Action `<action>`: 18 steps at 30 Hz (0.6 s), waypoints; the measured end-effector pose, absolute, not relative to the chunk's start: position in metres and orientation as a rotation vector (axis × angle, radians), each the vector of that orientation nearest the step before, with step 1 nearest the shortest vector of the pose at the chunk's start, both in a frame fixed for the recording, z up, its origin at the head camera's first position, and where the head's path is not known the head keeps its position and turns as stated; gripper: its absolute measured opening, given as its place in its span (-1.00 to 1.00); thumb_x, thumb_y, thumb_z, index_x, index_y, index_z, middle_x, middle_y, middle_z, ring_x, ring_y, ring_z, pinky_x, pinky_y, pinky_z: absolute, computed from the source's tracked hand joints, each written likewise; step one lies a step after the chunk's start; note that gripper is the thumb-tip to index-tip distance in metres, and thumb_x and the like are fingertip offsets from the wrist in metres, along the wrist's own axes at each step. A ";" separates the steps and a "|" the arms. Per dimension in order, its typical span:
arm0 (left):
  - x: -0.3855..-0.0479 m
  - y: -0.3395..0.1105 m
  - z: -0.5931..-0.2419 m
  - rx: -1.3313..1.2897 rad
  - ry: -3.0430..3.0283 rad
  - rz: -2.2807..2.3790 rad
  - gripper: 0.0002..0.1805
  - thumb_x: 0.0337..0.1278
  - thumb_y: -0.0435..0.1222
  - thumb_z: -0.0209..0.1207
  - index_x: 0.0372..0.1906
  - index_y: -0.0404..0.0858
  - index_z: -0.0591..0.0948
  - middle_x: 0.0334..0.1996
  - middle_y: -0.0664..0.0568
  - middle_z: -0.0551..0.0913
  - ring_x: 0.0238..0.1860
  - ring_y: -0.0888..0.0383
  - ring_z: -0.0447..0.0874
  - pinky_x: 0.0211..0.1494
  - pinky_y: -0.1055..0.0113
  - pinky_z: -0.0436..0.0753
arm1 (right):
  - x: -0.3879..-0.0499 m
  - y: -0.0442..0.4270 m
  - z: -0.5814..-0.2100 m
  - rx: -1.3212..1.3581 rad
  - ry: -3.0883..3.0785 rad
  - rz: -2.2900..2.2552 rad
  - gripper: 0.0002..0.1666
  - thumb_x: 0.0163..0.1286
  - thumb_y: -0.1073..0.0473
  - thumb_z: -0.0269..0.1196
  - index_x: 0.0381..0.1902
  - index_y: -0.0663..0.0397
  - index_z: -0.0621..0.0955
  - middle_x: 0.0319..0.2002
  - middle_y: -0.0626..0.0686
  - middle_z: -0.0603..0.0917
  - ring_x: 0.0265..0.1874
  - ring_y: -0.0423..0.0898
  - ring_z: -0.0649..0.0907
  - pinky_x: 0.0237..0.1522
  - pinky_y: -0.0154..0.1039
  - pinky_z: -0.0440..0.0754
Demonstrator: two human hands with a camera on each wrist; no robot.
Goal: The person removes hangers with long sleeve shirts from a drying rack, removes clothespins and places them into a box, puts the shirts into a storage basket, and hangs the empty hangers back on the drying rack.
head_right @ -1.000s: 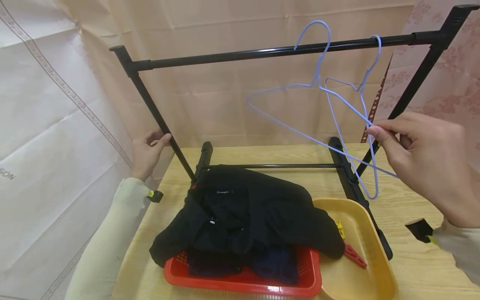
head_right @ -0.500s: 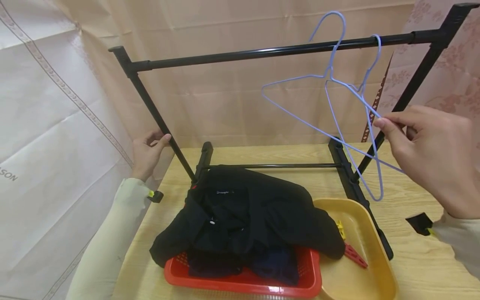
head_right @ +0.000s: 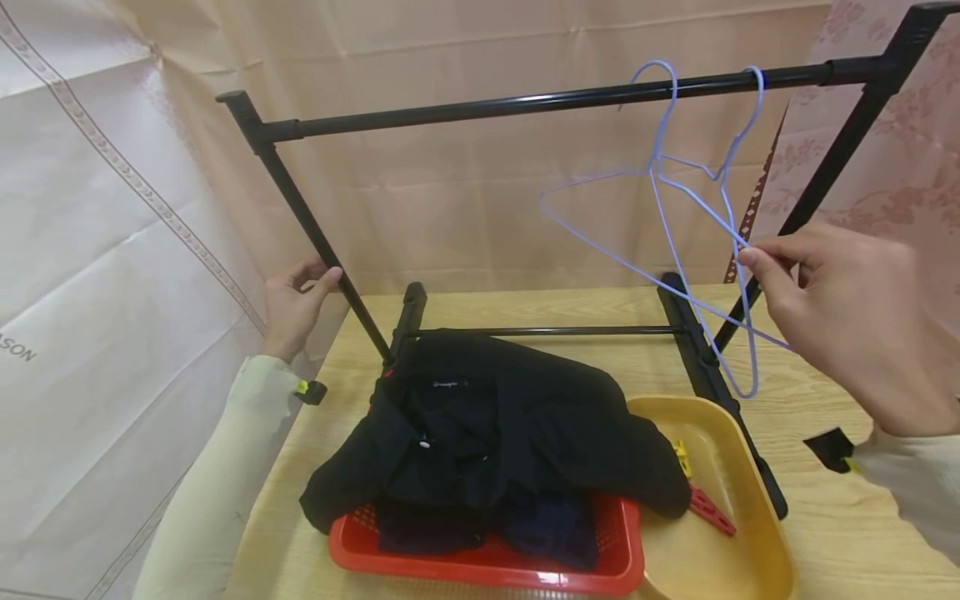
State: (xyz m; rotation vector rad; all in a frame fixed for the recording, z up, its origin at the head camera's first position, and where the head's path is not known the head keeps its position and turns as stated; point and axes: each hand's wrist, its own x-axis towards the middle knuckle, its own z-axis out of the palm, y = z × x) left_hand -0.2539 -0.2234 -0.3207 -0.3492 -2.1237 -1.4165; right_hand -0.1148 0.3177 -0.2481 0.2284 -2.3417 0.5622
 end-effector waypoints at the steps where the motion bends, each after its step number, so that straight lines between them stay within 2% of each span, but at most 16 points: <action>1: -0.254 -0.224 -0.321 -0.357 -2.121 -1.421 -0.69 0.34 -0.33 0.34 0.04 -0.47 0.70 -0.18 -0.18 0.73 -0.14 0.25 0.66 0.04 0.37 0.63 | -0.114 0.317 -0.249 0.213 -2.361 0.547 -0.81 0.49 0.38 0.26 -0.20 0.53 0.68 -0.56 0.13 0.47 -0.65 -0.31 0.19 -0.63 -0.36 0.06; 6: -0.254 -0.225 -0.321 -0.403 -2.104 -1.436 -0.68 0.34 -0.36 0.33 0.07 -0.48 0.69 -0.14 -0.28 0.71 -0.15 0.21 0.69 -0.04 0.43 0.65 | -0.111 0.316 -0.253 0.169 -2.403 0.502 -0.72 0.53 0.30 0.24 -0.16 0.55 0.68 -0.53 0.18 0.44 -0.64 -0.25 0.21 -0.60 -0.36 0.06; 10: -0.254 -0.225 -0.321 -0.409 -2.103 -1.436 -0.68 0.34 -0.36 0.33 0.08 -0.49 0.68 -0.13 -0.29 0.71 -0.15 0.22 0.69 -0.07 0.46 0.65 | -0.110 0.315 -0.255 0.163 -2.412 0.490 -0.70 0.53 0.26 0.25 -0.19 0.52 0.70 -0.54 0.16 0.44 -0.66 -0.25 0.21 -0.62 -0.34 0.06; 18: -0.252 -0.224 -0.319 -0.389 -2.126 -1.438 -0.67 0.35 -0.34 0.33 0.09 -0.47 0.68 -0.11 -0.25 0.71 -0.13 0.22 0.68 0.00 0.44 0.64 | -0.110 0.314 -0.261 0.121 -2.494 0.462 -0.59 0.57 0.11 0.21 -0.18 0.45 0.71 -0.57 0.11 0.39 -0.69 -0.10 0.26 -0.70 -0.23 0.08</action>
